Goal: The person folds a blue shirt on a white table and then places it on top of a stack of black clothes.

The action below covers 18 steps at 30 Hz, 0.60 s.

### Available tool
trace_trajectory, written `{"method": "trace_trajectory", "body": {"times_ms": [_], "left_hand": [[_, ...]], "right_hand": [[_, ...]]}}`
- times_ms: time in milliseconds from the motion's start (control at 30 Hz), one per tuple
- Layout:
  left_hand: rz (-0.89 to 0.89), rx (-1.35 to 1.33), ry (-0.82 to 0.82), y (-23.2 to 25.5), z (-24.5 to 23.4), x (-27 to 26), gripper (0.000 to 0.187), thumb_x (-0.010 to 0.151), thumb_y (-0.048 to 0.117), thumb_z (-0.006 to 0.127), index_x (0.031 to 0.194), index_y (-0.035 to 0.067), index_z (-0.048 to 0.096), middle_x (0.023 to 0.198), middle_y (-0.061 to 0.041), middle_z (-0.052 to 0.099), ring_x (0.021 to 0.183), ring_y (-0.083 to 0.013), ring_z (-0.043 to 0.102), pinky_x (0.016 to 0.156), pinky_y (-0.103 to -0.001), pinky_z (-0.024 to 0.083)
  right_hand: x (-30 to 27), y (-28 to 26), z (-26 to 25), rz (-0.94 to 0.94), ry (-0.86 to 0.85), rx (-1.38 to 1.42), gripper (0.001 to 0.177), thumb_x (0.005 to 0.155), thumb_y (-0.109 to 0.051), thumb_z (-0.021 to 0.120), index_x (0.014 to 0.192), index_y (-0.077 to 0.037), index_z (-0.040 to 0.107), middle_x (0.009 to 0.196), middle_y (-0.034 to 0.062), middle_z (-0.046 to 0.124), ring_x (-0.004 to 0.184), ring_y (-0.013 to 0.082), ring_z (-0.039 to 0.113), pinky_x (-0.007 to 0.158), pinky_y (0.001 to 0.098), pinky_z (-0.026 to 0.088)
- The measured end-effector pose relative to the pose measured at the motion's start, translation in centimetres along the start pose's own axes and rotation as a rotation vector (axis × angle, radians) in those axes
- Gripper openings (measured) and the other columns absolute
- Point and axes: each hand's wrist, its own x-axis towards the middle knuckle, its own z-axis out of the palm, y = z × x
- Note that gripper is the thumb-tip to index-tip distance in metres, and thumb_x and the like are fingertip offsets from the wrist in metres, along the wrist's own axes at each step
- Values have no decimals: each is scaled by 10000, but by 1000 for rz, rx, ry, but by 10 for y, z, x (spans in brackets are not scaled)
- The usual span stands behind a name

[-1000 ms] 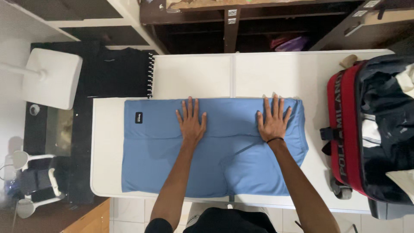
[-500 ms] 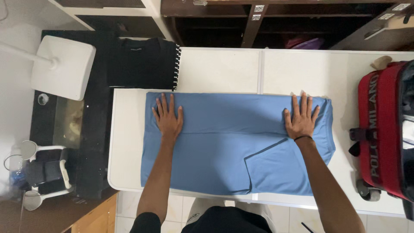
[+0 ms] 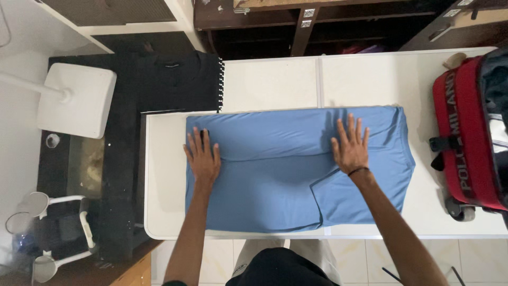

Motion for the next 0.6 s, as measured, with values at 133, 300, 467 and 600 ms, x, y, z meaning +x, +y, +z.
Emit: {"method": "trace_trajectory", "body": {"times_ms": [133,300,467,600], "left_hand": [[273,-34,-67,66,1,-70,615,1051,392,445,1589,112,347,1695,-169,196,1566,-368,122,1221,-646,72],[355,-46,-224,99,-3,-146,626,1011,397,475,1577,153,367,1673,-136,236,1555,-338,159,1214,-636,100],[320,31,-214,59,1,-168,628,1008,439,422,1575,178,346,1672,-129,208,1539,-355,151,1192,-644,87],[244,61,-132,22,-3,-173,618,1016,480,387,1582,236,336,1685,-80,198,1549,-337,147,1219,-612,76]], "right_hand": [[-62,-106,15,-164,-85,-21,664,1038,-425,380,1615,-130,240,1702,166,115,1562,393,100,1240,609,79],[-119,-148,14,-197,-67,141,660,1048,-414,411,1616,-114,257,1700,169,144,1562,394,129,1252,581,82],[-152,-95,4,7,52,220,637,1066,-399,388,1614,-92,283,1706,177,190,1571,407,156,1256,586,85],[-163,-38,2,138,92,50,642,1056,-433,365,1613,-121,293,1702,168,192,1562,409,160,1247,607,83]]}}
